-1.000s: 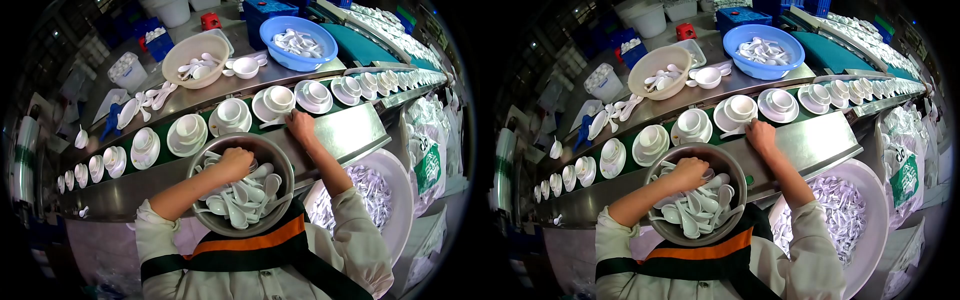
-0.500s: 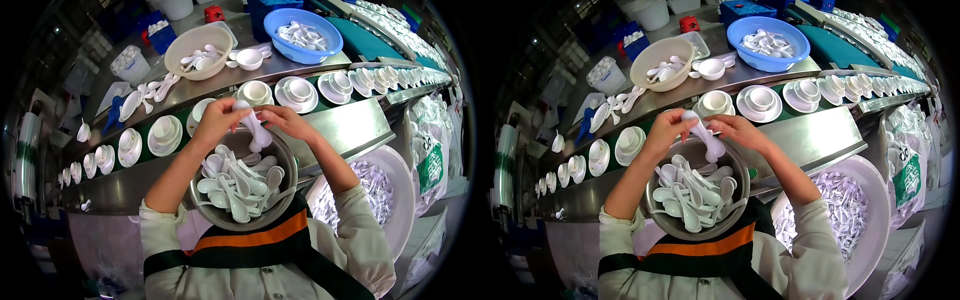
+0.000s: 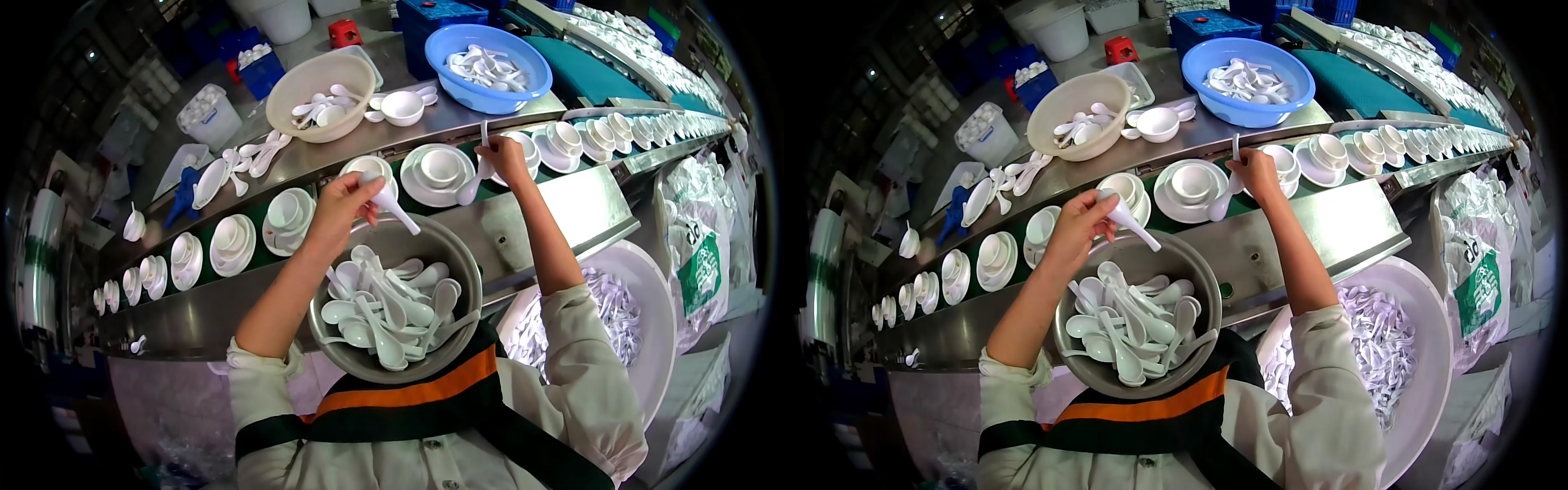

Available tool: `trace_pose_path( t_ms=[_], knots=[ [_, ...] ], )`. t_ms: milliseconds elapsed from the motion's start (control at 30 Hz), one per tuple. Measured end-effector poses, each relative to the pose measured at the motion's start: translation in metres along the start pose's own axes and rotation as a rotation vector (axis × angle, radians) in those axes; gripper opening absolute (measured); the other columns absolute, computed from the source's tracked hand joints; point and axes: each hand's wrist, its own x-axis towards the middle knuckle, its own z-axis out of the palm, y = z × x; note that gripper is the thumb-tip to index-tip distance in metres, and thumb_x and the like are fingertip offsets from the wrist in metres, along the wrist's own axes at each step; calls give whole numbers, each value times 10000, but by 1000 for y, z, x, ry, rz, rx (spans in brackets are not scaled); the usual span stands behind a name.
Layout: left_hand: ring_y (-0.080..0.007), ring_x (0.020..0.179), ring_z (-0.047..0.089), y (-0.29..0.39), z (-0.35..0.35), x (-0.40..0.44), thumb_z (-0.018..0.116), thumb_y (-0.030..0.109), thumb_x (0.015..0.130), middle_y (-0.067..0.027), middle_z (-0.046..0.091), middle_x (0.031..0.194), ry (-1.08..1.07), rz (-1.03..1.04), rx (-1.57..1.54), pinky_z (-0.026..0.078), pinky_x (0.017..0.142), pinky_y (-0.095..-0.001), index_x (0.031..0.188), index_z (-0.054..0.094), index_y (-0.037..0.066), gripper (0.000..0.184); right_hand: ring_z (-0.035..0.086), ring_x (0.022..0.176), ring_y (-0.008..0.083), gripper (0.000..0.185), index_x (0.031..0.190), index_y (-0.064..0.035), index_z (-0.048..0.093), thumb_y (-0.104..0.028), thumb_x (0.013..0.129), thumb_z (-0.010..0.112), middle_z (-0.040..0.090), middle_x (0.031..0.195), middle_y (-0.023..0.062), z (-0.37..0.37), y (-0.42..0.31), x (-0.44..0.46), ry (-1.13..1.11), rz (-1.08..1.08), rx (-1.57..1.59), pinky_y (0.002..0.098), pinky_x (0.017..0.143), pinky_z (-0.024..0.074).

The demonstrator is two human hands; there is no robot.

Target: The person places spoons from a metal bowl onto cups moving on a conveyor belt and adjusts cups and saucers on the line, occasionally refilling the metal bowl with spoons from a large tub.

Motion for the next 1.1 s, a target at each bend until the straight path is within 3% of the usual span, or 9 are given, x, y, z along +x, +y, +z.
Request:
trace_pose_path(
  t_ms=[133, 333, 500, 633, 700, 767, 900, 1000, 1100],
  knots=[
    [-79, 513, 503, -1, 5, -2, 628, 181, 812, -21, 544, 647, 30, 25, -7, 437, 456, -211, 774, 571, 23, 173, 576, 575, 313, 249, 747, 2, 626, -234, 694, 690, 594, 640, 179, 37, 14, 14, 68, -21, 13, 381, 564, 446],
    [-83, 588, 530, -4, 3, 3, 607, 181, 829, -27, 560, 726, -19, 4, 28, 452, 492, -219, 838, 560, 37, 152, 584, 583, 257, 333, 808, 23, 618, -304, 759, 649, 597, 648, 174, 105, -11, -11, 106, 119, 278, 352, 555, 440],
    [-83, 595, 528, -2, -1, -4, 595, 181, 836, -24, 556, 726, 13, 22, 37, 460, 498, -226, 839, 555, 36, 150, 589, 667, 301, 287, 809, -9, 620, -295, 798, 602, 608, 811, 149, 111, -23, -10, 145, -127, 433, 374, 607, 460],
    [-87, 606, 533, -1, -17, -8, 584, 180, 843, -23, 550, 711, 101, 39, 6, 475, 518, -231, 837, 556, 30, 153, 564, 909, 236, 185, 774, -53, 651, -224, 766, 581, 602, 915, 128, 78, -44, -27, 88, -302, -172, 362, 679, 468],
    [-94, 621, 549, -2, -17, -5, 576, 180, 848, -35, 569, 730, 94, 54, -24, 490, 552, -236, 844, 561, 22, 158, 483, 1055, 231, 143, 744, -71, 655, -180, 707, 570, 581, 1026, 110, 86, -33, -30, 35, -618, -567, 368, 801, 432],
    [-100, 624, 561, 1, -8, -1, 600, 170, 831, -55, 585, 733, 98, 104, -40, 500, 565, -236, 851, 570, 0, 174, 438, 1110, 249, 185, 799, -74, 654, -152, 667, 551, 558, 1092, 98, 94, -32, -36, 52, -686, -607, 375, 892, 376],
    [-149, 749, 613, 6, -8, -1, 547, 159, 866, -93, 613, 832, 70, 121, 21, 506, 712, -267, 939, 564, -32, 205, 471, 1092, 232, 314, 1097, -71, 568, -180, 806, 521, 570, 1074, 106, 85, -63, -39, 54, -676, -297, 347, 883, 400],
    [-163, 820, 604, 6, -13, 7, 535, 150, 873, -103, 601, 897, 54, 114, -89, 498, 765, -291, 959, 556, -43, 213, 582, 890, 167, 431, 1193, -27, 497, -343, 953, 328, 609, 991, 100, 58, -93, -37, -483, -201, 919, 301, 771, 485],
    [-164, 882, 585, 1, -19, 15, 538, 145, 871, -103, 588, 943, 10, 143, -217, 487, 796, -305, 966, 560, -33, 203, 572, 828, 135, 485, 1195, 10, 478, -368, 955, 292, 601, 981, 96, 27, -96, -47, -808, -38, 970, 280, 755, 501]
  ],
)
